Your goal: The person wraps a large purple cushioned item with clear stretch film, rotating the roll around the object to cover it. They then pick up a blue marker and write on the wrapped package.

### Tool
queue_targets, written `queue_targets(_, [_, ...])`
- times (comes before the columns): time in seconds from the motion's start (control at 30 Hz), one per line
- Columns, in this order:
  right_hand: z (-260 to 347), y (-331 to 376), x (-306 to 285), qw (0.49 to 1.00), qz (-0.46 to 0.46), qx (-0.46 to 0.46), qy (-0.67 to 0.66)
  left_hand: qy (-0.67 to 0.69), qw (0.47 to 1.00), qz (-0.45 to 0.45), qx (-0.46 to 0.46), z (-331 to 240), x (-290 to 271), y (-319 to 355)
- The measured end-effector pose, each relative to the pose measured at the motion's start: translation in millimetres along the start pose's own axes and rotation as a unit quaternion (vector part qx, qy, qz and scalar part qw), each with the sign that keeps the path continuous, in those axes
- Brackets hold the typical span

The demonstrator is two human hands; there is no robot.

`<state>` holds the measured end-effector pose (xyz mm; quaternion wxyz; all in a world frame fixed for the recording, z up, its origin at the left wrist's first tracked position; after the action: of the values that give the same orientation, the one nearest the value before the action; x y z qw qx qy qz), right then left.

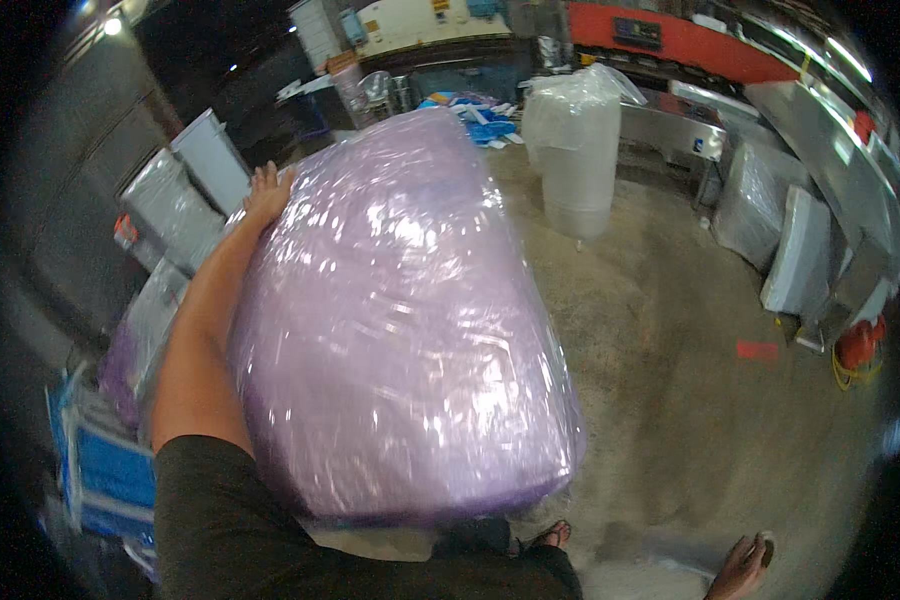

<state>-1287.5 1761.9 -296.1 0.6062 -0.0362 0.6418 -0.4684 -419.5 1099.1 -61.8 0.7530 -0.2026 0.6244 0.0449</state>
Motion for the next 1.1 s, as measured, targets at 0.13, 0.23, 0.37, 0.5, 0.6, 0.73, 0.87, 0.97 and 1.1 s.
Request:
queue_targets(0.13, [-7.2, 19.4, 18.2, 0.986, 0.102, 0.134, -0.015, 0.254, 0.951, 0.12, 0.13, -117.8, -17.5, -45.0])
queue_targets(0.23, [-9.2, 28.5, 10.1, 0.982, 0.054, 0.182, 0.021, 0.268, 0.872, 0.127, 0.39, -284.9, -40.0, -58.4])
queue_targets(0.37, [-9.3, 39.4, 1.2, 0.967, -0.022, 0.219, -0.127, -0.065, 0.866, 0.126, 0.479, -396.4, -36.8, -15.7])
queue_targets(0.5, [-7.7, 72.3, -3.8, 0.95, 0.008, 0.284, -0.128, 0.017, 0.82, 0.376, 0.431, -437.8, -38.5, 98.8])
queue_targets(0.6, [1.6, 100.7, -13.2, 0.953, -0.01, 0.247, -0.173, -0.144, 0.786, 0.372, 0.473, -441.8, -69.9, 184.7])
queue_targets(0.73, [-8.0, 126.8, -29.6, 0.958, 0.039, 0.282, -0.028, -0.04, 0.701, 0.497, 0.51, -448.1, -111.6, 309.9])
queue_targets(0.87, [-31.3, 128.3, -43.9, 0.963, 0.032, 0.268, 0.017, -0.177, 0.55, 0.43, 0.694, -455.1, -144.0, 429.5])
queue_targets(0.97, [-67.1, 141.9, -40.0, 0.949, 0.065, 0.307, 0.041, -0.272, 0.515, 0.366, 0.726, -453.7, -160.7, 490.1])
queue_targets(1.1, [-137.3, 202.9, -26.5, 0.913, 0.119, 0.384, 0.07, -0.469, 0.532, 0.231, 0.666, -447.9, -153.8, 530.2])
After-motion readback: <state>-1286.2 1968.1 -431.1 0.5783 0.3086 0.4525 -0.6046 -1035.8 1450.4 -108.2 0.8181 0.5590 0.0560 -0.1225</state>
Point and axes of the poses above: each hand's wrist, its own y-axis away from the middle knuckle, its own x-axis out of the palm, z = x × y, the point moved 6 cm from there along -y, towards the middle knuckle, and after that the axes turned 9 degrees about -y, right-handed, at the moved point
